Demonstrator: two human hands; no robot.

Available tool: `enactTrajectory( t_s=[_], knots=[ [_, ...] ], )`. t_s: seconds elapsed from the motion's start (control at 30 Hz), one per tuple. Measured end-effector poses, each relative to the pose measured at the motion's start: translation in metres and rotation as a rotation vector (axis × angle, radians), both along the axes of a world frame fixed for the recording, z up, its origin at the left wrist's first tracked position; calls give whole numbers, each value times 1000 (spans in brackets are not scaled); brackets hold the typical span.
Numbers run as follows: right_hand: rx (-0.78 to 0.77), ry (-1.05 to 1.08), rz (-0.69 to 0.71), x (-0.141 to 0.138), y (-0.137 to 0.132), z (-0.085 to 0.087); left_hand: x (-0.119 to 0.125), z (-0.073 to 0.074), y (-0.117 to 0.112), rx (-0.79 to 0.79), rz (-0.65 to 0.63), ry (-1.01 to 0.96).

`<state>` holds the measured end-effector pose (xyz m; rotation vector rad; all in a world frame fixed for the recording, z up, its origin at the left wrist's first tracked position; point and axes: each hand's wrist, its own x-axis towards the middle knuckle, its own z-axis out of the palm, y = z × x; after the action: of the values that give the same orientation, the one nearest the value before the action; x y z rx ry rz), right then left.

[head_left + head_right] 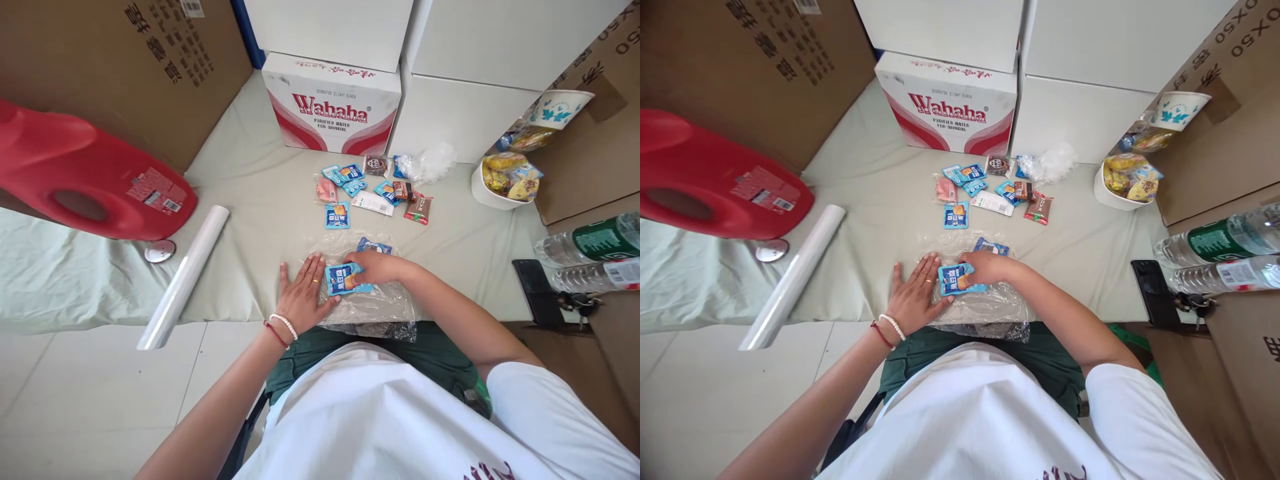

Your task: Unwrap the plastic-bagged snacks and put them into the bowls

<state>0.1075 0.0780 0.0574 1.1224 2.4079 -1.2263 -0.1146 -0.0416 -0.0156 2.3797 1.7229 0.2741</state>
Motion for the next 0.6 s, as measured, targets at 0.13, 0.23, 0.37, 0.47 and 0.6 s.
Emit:
enactTrajectory(
  t_s=[0.13,0.23,0.37,0.47,0.6],
  knots=[
    [31,-46,-26,1,-5,-2,-15,-1,-8,1,38,-27],
    [80,-65,-74,7,-17,1,-29,-2,-15,0,44,-41],
    [253,-125,-128,14,-36,5,-42,3,-27,32,27,-63],
    [383,-124,-138,25,-48,8,-48,9,-35,72,-81,-76],
    [523,-65,-241,53,-72,14,-55,14,-39,30,-297,-107]
  ],
)
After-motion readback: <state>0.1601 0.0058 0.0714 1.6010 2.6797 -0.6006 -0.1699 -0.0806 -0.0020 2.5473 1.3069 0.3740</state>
